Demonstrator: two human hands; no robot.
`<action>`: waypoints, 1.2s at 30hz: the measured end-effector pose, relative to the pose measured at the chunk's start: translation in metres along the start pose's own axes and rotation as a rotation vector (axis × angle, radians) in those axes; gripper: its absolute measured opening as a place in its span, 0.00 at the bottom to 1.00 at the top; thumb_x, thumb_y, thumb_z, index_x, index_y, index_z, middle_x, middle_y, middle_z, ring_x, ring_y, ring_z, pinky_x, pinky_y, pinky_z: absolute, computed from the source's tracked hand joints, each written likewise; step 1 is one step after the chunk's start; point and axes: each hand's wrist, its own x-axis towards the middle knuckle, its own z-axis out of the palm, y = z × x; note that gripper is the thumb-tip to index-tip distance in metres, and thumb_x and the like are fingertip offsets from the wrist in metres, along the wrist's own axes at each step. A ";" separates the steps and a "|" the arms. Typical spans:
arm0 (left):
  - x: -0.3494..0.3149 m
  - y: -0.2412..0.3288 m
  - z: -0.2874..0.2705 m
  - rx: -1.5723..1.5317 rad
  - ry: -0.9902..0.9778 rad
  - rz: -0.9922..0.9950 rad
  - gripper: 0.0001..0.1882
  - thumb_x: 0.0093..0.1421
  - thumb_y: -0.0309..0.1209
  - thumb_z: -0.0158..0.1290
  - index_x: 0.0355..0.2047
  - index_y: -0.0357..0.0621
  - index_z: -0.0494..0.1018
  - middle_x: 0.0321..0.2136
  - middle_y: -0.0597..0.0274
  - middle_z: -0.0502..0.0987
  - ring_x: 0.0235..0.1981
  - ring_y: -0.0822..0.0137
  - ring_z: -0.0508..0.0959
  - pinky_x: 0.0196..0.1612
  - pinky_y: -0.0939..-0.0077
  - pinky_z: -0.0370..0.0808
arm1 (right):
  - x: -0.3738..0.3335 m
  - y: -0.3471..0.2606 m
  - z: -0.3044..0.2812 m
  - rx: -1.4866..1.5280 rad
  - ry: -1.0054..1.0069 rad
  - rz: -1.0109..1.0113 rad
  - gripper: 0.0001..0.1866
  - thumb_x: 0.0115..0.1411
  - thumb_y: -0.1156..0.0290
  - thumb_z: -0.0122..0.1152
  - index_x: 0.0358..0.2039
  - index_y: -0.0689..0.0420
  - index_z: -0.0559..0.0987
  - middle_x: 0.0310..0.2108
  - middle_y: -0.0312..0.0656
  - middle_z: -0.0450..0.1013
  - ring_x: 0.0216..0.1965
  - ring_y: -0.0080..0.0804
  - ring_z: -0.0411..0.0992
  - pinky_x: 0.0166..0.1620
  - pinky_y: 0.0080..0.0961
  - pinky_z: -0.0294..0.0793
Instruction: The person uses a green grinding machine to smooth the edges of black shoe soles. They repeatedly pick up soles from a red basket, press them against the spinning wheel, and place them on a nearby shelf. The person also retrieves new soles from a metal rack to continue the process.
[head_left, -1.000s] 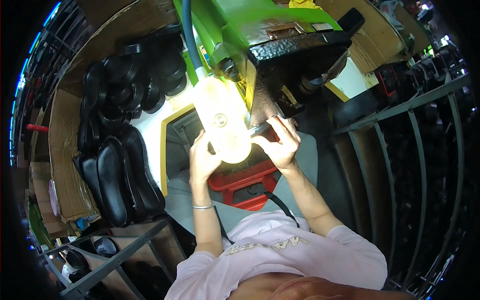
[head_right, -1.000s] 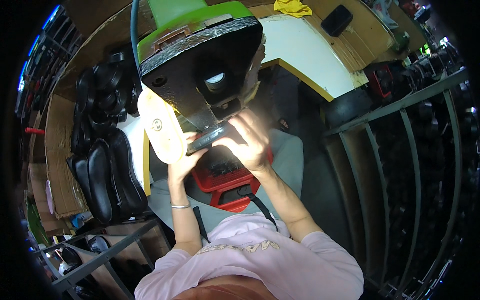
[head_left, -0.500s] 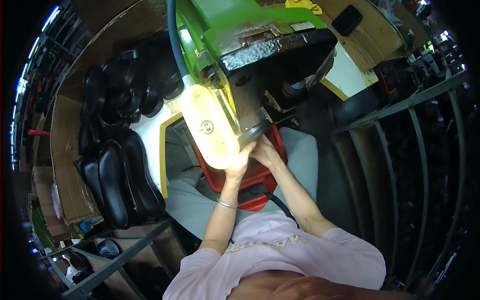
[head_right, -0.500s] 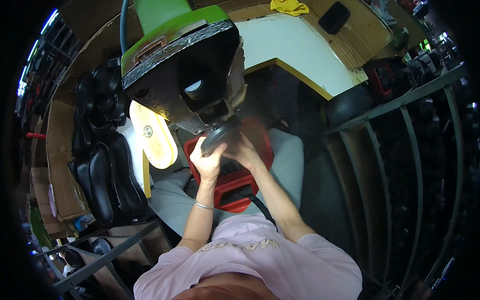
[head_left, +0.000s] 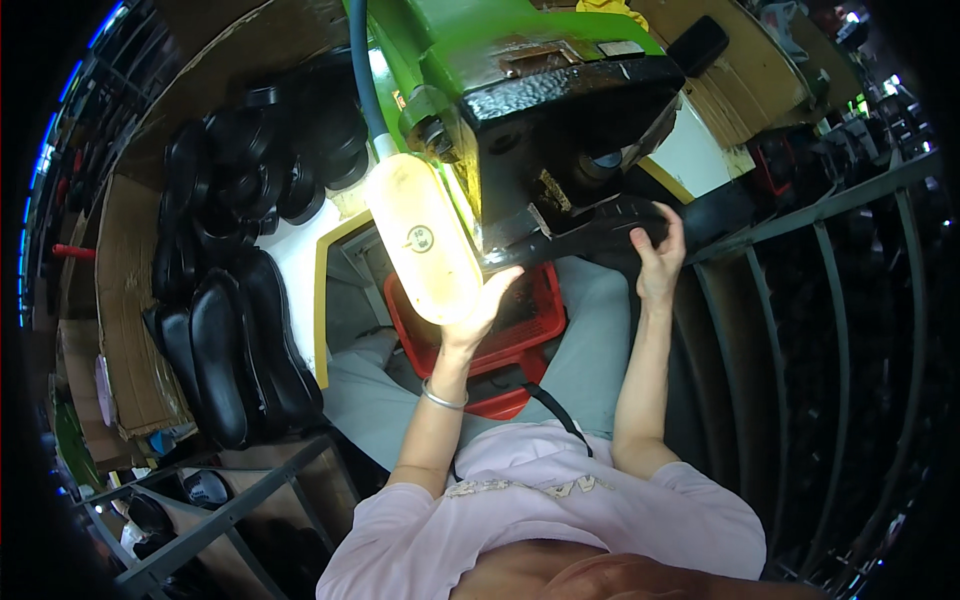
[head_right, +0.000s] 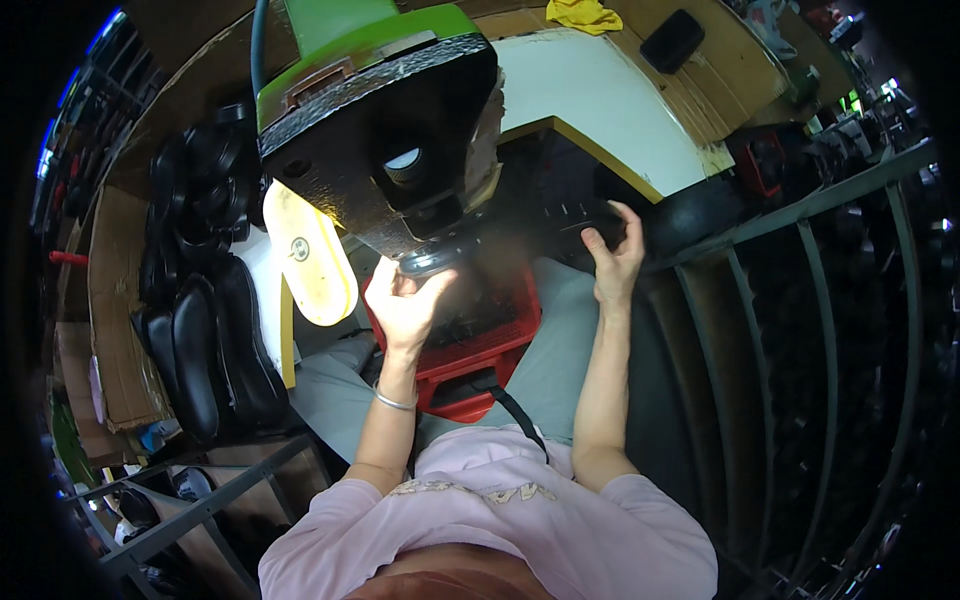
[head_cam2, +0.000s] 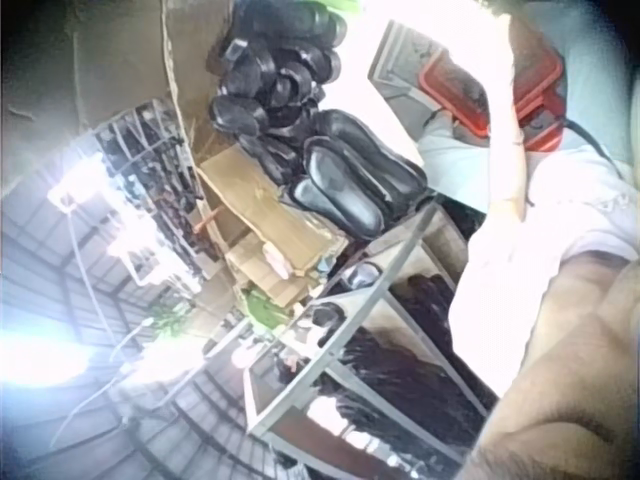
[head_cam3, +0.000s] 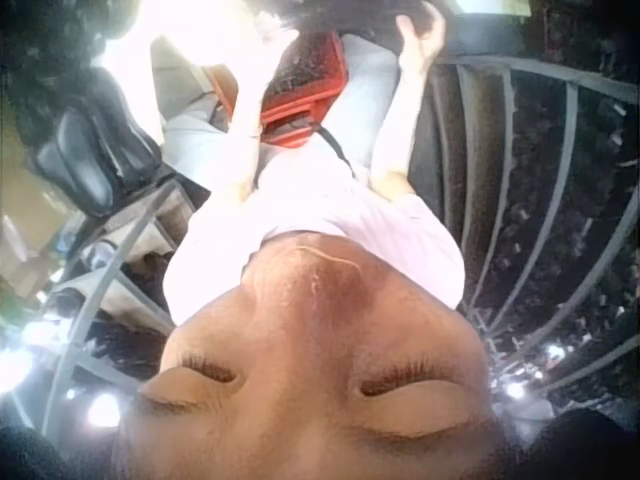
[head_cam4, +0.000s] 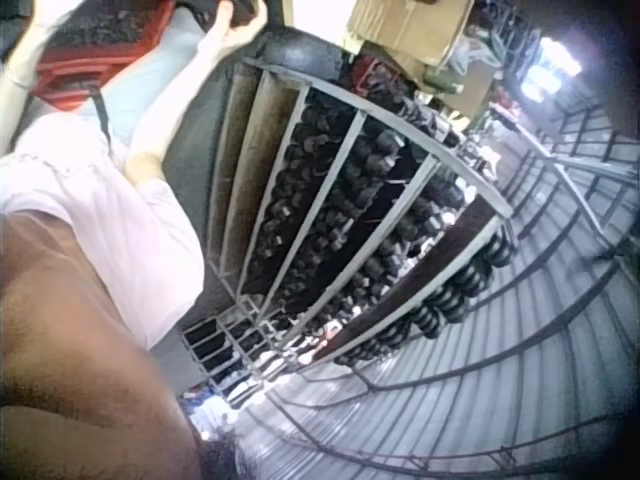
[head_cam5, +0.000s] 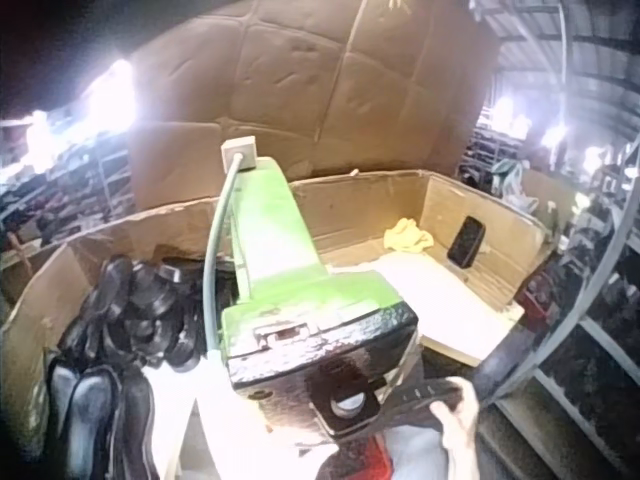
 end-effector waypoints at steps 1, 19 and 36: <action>0.002 0.000 -0.006 0.034 0.007 0.032 0.23 0.46 0.12 0.63 0.43 0.32 0.69 0.39 0.55 0.76 0.40 0.66 0.77 0.46 0.73 0.76 | 0.004 -0.014 0.003 -0.069 -0.011 -0.033 0.29 0.50 0.75 0.71 0.51 0.62 0.69 0.45 0.41 0.71 0.45 0.27 0.69 0.51 0.24 0.69; -0.039 0.028 -0.124 -0.436 0.253 -0.164 0.18 0.47 0.15 0.64 0.30 0.43 0.66 0.25 0.69 0.66 0.28 0.76 0.67 0.34 0.84 0.68 | -0.038 -0.044 0.088 -0.105 -0.299 -0.348 0.34 0.37 0.81 0.77 0.46 0.59 0.71 0.47 0.44 0.66 0.43 0.32 0.72 0.45 0.26 0.75; 0.002 0.056 -0.092 0.120 0.069 0.127 0.20 0.34 0.19 0.70 0.27 0.38 0.72 0.26 0.60 0.73 0.31 0.64 0.76 0.45 0.64 0.77 | -0.033 -0.020 0.076 0.224 -0.156 -0.199 0.35 0.43 0.80 0.74 0.50 0.58 0.66 0.47 0.47 0.69 0.46 0.33 0.71 0.46 0.27 0.79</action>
